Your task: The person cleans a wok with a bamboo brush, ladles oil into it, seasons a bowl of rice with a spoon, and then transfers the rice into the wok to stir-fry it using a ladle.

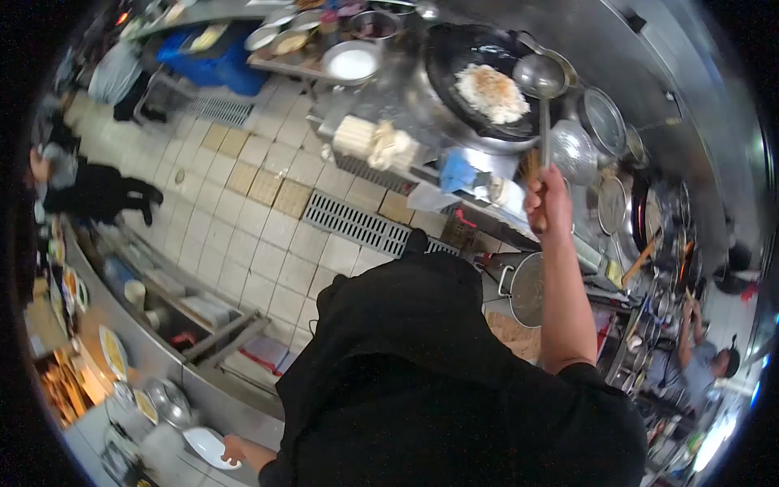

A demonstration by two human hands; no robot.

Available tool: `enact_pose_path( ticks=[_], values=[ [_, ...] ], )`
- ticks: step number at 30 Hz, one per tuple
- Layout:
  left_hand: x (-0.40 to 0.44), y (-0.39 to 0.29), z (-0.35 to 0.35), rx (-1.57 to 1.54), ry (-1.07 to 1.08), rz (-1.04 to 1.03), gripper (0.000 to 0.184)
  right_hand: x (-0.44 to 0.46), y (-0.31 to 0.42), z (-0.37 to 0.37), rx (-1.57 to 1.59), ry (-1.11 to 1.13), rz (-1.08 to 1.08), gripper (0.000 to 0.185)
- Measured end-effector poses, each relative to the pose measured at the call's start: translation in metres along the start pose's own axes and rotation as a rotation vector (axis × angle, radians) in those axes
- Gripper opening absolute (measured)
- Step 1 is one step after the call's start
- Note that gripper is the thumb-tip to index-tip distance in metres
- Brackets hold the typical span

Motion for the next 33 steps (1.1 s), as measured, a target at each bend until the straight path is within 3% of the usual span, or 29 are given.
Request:
enact_pose_path(
  ticks=[2, 3, 4, 5, 6, 7, 8, 9, 10, 11, 12, 13, 15, 16, 18, 21, 23, 24, 26, 28, 29, 31, 33],
  values=[
    [-0.066, -0.08, 0.027, -0.264, 0.092, -0.244, 0.049, 0.013, -0.002, 0.01, -0.02, -0.003, 0.005, 0.049],
    [-0.114, -0.134, 0.039, -0.559, 0.002, -0.737, 0.038, 0.018, -0.003, 0.015, -0.032, 0.075, -0.011, 0.052],
    [-0.188, -0.191, 0.047, -0.857, 0.442, -0.77, 0.027, 0.019, -0.002, 0.02, -0.036, 0.071, -0.028, 0.051],
    [-0.279, -0.241, 0.077, -0.673, 0.426, -1.061, 0.024, 0.02, -0.001, 0.023, -0.042, 0.071, -0.043, 0.05],
    [-0.378, -0.277, 0.098, -1.162, 0.833, -1.221, 0.03, 0.025, -0.003, 0.028, -0.039, 0.067, -0.068, 0.051],
    [-0.487, -0.299, 0.161, -1.443, 1.5, -0.91, 0.034, 0.033, -0.008, 0.034, -0.024, 0.114, -0.084, 0.052],
    [-0.589, -0.314, 0.183, -1.336, 1.849, -1.033, 0.035, 0.035, -0.01, 0.035, -0.043, 0.101, -0.101, 0.053],
    [-0.675, -0.301, 0.272, -1.168, 1.998, -1.35, 0.035, 0.035, -0.013, 0.036, -0.064, 0.086, -0.124, 0.054],
    [-0.725, -0.29, 0.364, -0.964, 1.811, -1.869, 0.034, 0.037, -0.016, 0.035, -0.036, 0.118, -0.132, 0.053],
    [-0.77, -0.272, 0.405, -1.06, 1.551, -2.266, 0.036, 0.038, -0.018, 0.033, -0.008, 0.152, -0.14, 0.053],
    [-0.805, -0.256, 0.426, -1.073, 1.333, -2.506, 0.039, 0.037, -0.015, 0.03, 0.008, 0.155, -0.148, 0.052],
    [-0.827, -0.254, 0.438, -1.068, 1.332, -2.526, 0.039, 0.036, -0.013, 0.029, -0.005, 0.184, -0.159, 0.053],
    [-0.866, -0.241, 0.439, -0.643, 1.09, -2.803, 0.037, 0.03, -0.009, 0.028, -0.039, 0.198, -0.175, 0.054],
    [-0.875, -0.243, 0.442, -0.633, 1.081, -2.822, 0.037, 0.028, -0.01, 0.029, -0.023, 0.21, -0.173, 0.055],
    [-0.889, -0.244, 0.428, -0.306, 1.226, -2.856, 0.032, 0.028, -0.019, 0.038, -0.023, 0.202, -0.174, 0.056],
    [-0.901, -0.253, 0.428, -0.192, 1.299, -2.954, 0.032, 0.032, -0.027, 0.037, -0.075, 0.212, -0.175, 0.055],
    [-0.913, -0.257, 0.417, -0.248, 1.221, -3.061, 0.031, 0.038, -0.04, 0.031, -0.234, 0.259, -0.187, 0.048],
    [-0.918, -0.261, 0.417, -0.279, 1.191, -3.087, 0.028, 0.042, -0.041, 0.029, -0.247, 0.208, -0.169, 0.034],
    [-0.922, -0.267, 0.416, -0.324, 1.162, -3.126, 0.025, 0.05, -0.047, 0.023, -0.268, 0.144, -0.137, 0.03],
    [-0.915, -0.27, 0.432, -0.734, 1.316, -3.178, 0.021, 0.054, -0.049, 0.017, -0.312, 0.071, -0.104, 0.028],
    [-0.913, -0.273, 0.437, -0.747, 1.323, -3.187, 0.021, 0.057, -0.057, 0.015, -0.315, 0.058, -0.098, 0.028],
    [-0.903, -0.279, 0.457, -0.674, 1.764, -3.092, 0.018, 0.067, -0.072, 0.009, -0.356, 0.023, -0.017, 0.031],
    [-0.896, -0.285, 0.471, -0.541, 1.82, -3.042, 0.017, 0.073, -0.082, 0.001, -0.373, -0.005, -0.055, 0.038]
  ],
)
Point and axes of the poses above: each hand's wrist, its own x-axis towards the middle knuckle, its own z-axis out of the back of the hand, y = z × x, the point moved 7 cm from there along x, towards the middle knuckle, and after that the axes turned 1 degree about x, right-handed, at the moved point
